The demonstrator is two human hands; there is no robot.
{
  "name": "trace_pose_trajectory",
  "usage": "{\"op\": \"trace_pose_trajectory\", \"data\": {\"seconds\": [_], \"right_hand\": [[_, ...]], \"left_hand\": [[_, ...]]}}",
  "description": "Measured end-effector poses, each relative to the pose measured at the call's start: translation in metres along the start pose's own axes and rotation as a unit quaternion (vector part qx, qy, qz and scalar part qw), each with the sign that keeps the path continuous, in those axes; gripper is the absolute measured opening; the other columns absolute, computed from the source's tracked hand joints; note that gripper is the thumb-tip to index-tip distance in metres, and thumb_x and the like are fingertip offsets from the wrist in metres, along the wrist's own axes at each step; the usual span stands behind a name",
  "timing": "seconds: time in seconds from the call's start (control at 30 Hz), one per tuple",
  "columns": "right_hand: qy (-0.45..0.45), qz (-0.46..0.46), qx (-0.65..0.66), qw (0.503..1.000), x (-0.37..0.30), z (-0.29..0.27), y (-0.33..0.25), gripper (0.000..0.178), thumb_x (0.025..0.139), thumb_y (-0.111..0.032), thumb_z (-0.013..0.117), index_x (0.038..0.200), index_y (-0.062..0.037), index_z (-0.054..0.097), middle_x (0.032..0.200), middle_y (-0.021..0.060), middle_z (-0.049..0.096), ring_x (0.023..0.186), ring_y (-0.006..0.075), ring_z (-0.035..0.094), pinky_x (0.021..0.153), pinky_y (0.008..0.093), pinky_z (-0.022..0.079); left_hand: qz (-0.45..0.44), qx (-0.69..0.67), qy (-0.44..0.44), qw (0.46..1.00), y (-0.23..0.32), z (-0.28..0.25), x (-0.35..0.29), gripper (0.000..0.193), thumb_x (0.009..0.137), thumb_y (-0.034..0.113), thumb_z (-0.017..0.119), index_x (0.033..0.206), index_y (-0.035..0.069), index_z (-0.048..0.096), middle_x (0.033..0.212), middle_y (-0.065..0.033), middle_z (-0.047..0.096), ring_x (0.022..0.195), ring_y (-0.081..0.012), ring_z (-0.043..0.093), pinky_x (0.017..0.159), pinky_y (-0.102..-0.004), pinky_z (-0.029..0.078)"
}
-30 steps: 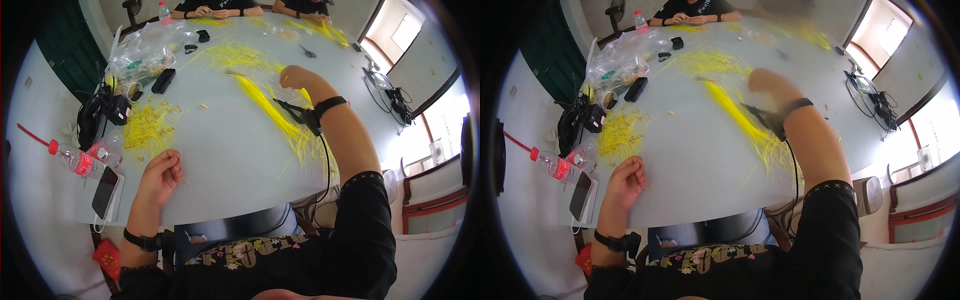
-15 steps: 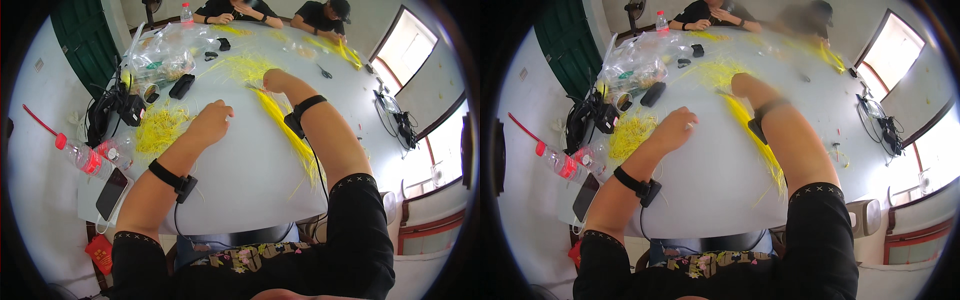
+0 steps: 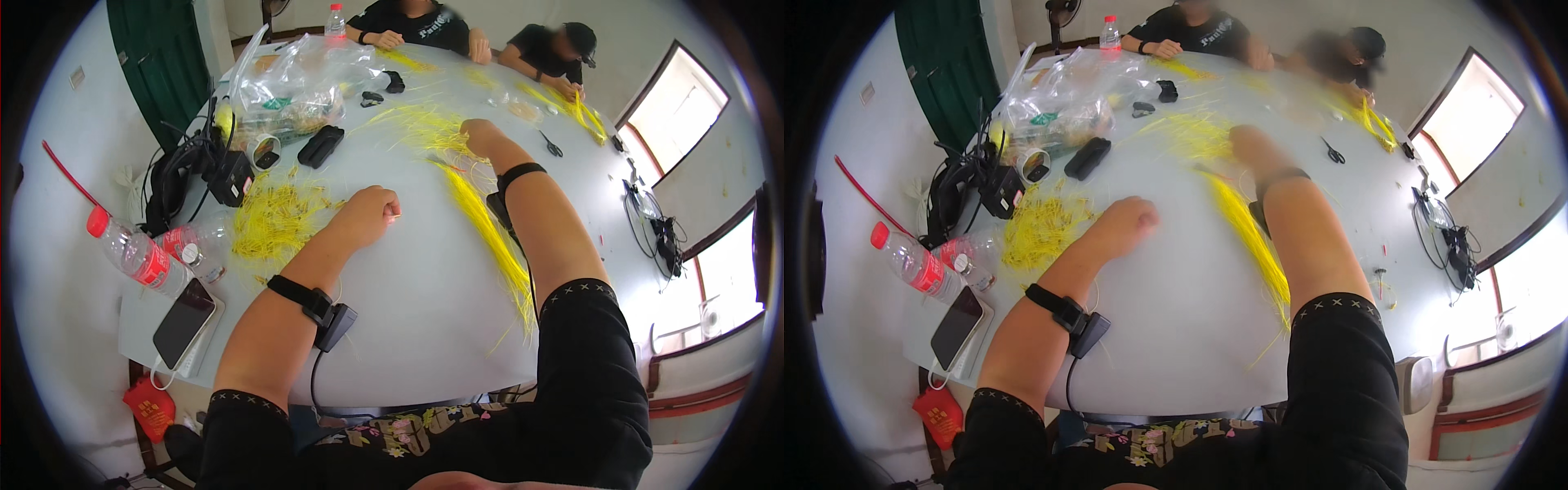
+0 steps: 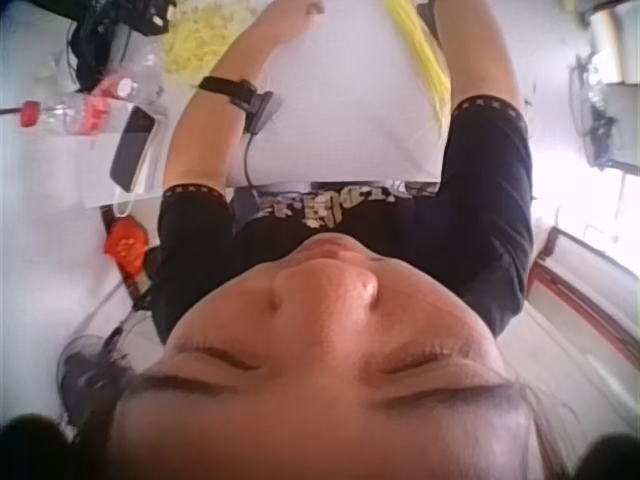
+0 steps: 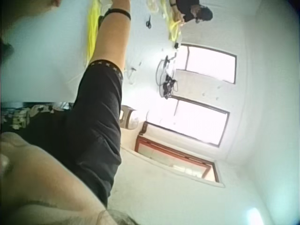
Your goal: Tie and assemble fishing tackle using yellow line and hooks at a workshop table.
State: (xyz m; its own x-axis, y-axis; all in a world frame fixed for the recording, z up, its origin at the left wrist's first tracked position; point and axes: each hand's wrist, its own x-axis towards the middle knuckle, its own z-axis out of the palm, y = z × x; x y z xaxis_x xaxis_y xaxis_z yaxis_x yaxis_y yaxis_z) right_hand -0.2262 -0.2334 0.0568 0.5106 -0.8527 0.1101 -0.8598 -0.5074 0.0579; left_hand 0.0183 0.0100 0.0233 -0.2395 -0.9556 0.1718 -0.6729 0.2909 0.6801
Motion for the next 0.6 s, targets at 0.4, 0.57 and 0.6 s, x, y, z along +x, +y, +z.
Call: {"op": "trace_pose_trajectory", "data": {"seconds": [0.4,0.57,0.6], "right_hand": [[-0.055,0.041,0.008,0.998,0.022,0.006,-0.01,0.028,0.074,-0.009,0.064,0.101,-0.0112,0.069,0.105,0.0143,0.066,0.099,0.0326,0.062,0.084,0.0395,0.051],[0.047,0.04,-0.033,0.998,0.023,0.021,0.011,0.014,0.07,-0.011,0.067,0.083,-0.0101,0.071,0.089,0.0133,0.068,0.086,0.0321,0.064,0.075,0.0404,0.052],[0.051,0.028,-0.039,0.998,0.024,0.02,0.018,0.014,0.069,-0.012,0.067,0.083,-0.0095,0.071,0.087,0.0131,0.068,0.084,0.032,0.064,0.074,0.0398,0.052]], "left_hand": [[0.042,-0.056,0.056,0.996,-0.017,0.014,-0.001,0.006,0.079,0.007,0.06,0.084,0.008,0.063,0.088,-0.0099,0.062,0.086,-0.0296,0.059,0.075,-0.0397,0.048],[0.031,-0.056,0.062,0.996,-0.017,0.014,-0.001,0.007,0.08,0.005,0.059,0.085,0.009,0.062,0.088,-0.0087,0.062,0.085,-0.0273,0.06,0.074,-0.038,0.048],[0.046,-0.05,0.068,0.995,-0.018,0.015,0.0,0.008,0.08,0.005,0.058,0.085,0.009,0.062,0.087,-0.0086,0.061,0.084,-0.0268,0.06,0.074,-0.0377,0.048]]}}
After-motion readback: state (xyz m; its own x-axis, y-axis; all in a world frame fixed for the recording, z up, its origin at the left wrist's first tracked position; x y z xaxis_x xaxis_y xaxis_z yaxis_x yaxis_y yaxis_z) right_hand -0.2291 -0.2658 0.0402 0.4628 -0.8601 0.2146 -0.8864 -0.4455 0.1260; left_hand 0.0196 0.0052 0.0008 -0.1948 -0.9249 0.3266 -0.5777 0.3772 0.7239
